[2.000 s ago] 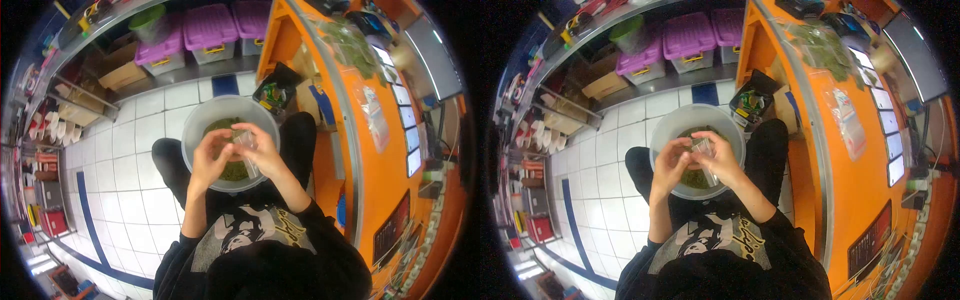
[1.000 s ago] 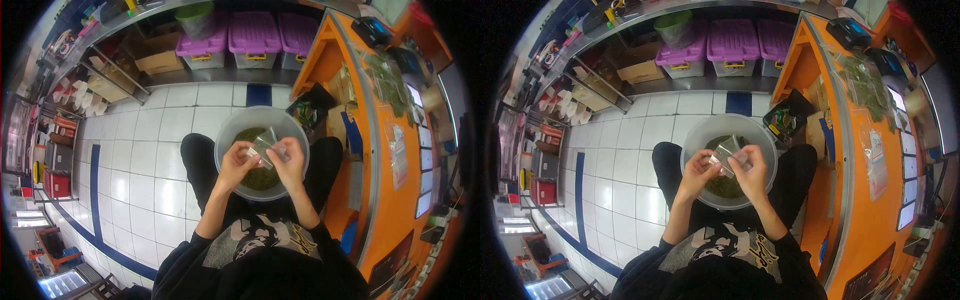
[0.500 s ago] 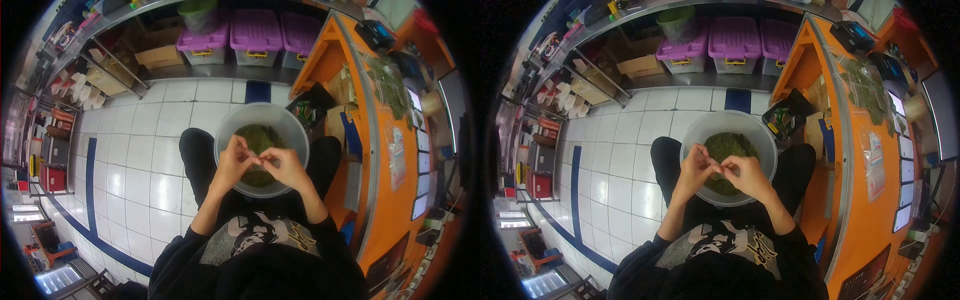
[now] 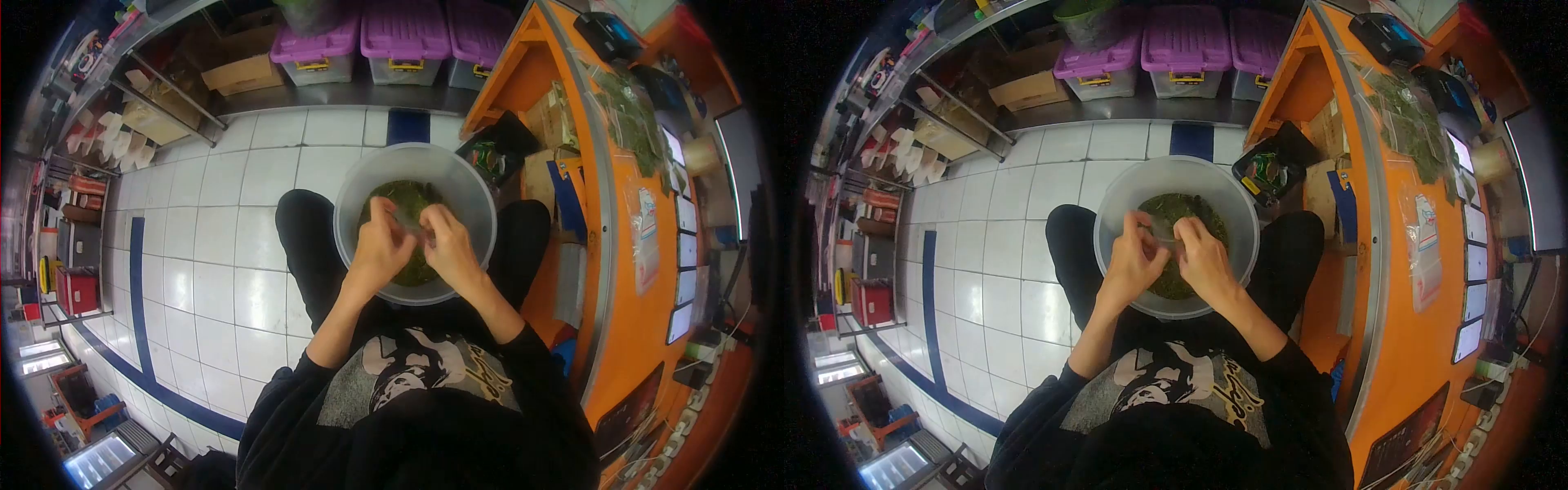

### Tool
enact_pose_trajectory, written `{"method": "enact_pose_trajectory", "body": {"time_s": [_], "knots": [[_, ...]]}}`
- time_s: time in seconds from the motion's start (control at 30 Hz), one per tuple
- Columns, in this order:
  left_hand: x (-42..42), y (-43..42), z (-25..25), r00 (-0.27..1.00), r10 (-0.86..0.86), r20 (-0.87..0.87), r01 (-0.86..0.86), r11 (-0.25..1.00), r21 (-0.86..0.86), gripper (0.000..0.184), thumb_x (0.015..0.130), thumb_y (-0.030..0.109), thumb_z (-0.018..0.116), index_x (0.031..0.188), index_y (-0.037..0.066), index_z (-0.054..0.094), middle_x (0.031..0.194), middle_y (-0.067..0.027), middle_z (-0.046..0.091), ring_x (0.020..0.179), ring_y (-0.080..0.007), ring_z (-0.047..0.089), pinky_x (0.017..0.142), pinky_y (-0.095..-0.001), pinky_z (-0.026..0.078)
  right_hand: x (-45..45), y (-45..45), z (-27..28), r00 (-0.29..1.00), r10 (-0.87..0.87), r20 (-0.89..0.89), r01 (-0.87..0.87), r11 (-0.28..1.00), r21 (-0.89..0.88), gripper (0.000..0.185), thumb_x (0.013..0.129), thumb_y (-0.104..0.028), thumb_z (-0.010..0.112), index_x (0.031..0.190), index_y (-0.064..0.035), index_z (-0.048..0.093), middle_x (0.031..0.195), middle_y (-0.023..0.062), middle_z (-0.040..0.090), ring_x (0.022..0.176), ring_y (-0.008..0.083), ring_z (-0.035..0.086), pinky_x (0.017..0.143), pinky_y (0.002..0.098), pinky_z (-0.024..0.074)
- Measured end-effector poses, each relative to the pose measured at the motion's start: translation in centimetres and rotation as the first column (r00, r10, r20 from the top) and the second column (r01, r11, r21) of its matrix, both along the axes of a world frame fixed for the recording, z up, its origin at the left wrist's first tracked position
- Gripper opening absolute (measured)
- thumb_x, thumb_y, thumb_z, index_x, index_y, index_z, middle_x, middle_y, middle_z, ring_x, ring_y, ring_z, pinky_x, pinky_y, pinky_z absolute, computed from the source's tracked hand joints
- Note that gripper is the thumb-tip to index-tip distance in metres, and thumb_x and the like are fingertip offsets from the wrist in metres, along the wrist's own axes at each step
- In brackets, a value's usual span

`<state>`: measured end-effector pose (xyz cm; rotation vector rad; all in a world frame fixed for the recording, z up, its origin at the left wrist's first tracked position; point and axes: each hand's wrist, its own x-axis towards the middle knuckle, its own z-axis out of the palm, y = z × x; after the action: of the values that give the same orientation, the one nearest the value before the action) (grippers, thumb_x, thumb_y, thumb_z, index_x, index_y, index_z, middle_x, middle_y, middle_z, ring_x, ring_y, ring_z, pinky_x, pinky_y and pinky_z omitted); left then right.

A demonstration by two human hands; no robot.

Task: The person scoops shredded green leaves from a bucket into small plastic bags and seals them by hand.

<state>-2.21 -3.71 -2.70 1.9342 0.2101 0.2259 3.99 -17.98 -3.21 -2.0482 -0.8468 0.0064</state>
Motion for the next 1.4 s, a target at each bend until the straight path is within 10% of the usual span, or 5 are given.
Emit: {"method": "enact_pose_trajectory", "body": {"time_s": [0.3, 0.53, 0.7, 0.97, 1.4], "knots": [[1.5, 1.2, 2.4, 0.999, -0.038, 0.022, 0.038, 0.999, -0.024, 0.056, 0.07, 0.004, 0.073, 0.115, 0.002, 0.04, 0.081, -0.0112, 0.06, 0.066, -0.0279, 0.057, 0.067, -0.034, 0.046, 2.5, 0.2, 0.7, 0.997, 0.049, 0.067, -0.051, 0.998, 0.041, 0.017, 0.073, 0.008, 0.059, 0.083, 0.001, 0.07, 0.093, 0.016, 0.063, 0.07, 0.0324, 0.063, 0.062, 0.0388, 0.0495], [2.9, 2.2, 1.6, 0.915, -0.363, 0.178, 0.199, 0.787, 0.584, 0.062, 0.069, 0.015, 0.079, 0.122, 0.005, 0.049, 0.116, -0.0129, 0.058, 0.112, -0.0303, 0.054, 0.098, -0.041, 0.036, 6.0, 0.0, 1.5, 0.975, 0.19, -0.115, -0.202, 0.975, -0.098, 0.016, 0.072, -0.008, 0.07, 0.085, -0.0004, 0.071, 0.083, 0.015, 0.065, 0.073, 0.0309, 0.064, 0.064, 0.0382, 0.0488], [3.2, 3.7, -0.1, 0.945, -0.076, 0.318, -0.051, 0.926, 0.374, 0.041, 0.081, 0.005, 0.07, 0.118, 0.003, 0.052, 0.113, -0.0138, 0.061, 0.104, -0.0294, 0.06, 0.088, -0.035, 0.048, 9.8, 0.4, -0.3, 0.964, 0.113, -0.242, -0.096, 0.992, 0.083, 0.017, 0.078, -0.017, 0.072, 0.088, -0.0029, 0.071, 0.084, 0.0138, 0.067, 0.078, 0.0282, 0.065, 0.069, 0.0373, 0.0505], [1.0, 6.1, -0.4, 0.927, 0.206, 0.315, -0.152, 0.97, -0.189, 0.017, 0.089, 0.004, 0.065, 0.104, 0.0, 0.058, 0.108, -0.008, 0.065, 0.09, -0.0123, 0.061, 0.083, -0.0251, 0.047, 11.2, 2.6, -8.8, 0.967, -0.136, -0.217, -0.158, 0.351, -0.923, 0.013, 0.073, -0.002, 0.067, 0.084, 0.0037, 0.069, 0.076, 0.0194, 0.069, 0.078, 0.0329, 0.07, 0.073, 0.0417, 0.0554], [-1.8, 7.9, -0.3, 0.913, 0.225, 0.342, 0.014, 0.817, -0.576, 0.026, 0.093, 0.02, 0.064, 0.108, 0.001, 0.055, 0.104, -0.0043, 0.055, 0.097, -0.0151, 0.055, 0.088, -0.0298, 0.044, 11.6, 2.1, -10.9, 0.928, -0.215, -0.305, -0.182, 0.454, -0.872, 0.031, 0.069, -0.011, 0.076, 0.093, 0.0059, 0.066, 0.104, 0.027, 0.065, 0.101, 0.0365, 0.064, 0.082, 0.0448, 0.0533]]}}
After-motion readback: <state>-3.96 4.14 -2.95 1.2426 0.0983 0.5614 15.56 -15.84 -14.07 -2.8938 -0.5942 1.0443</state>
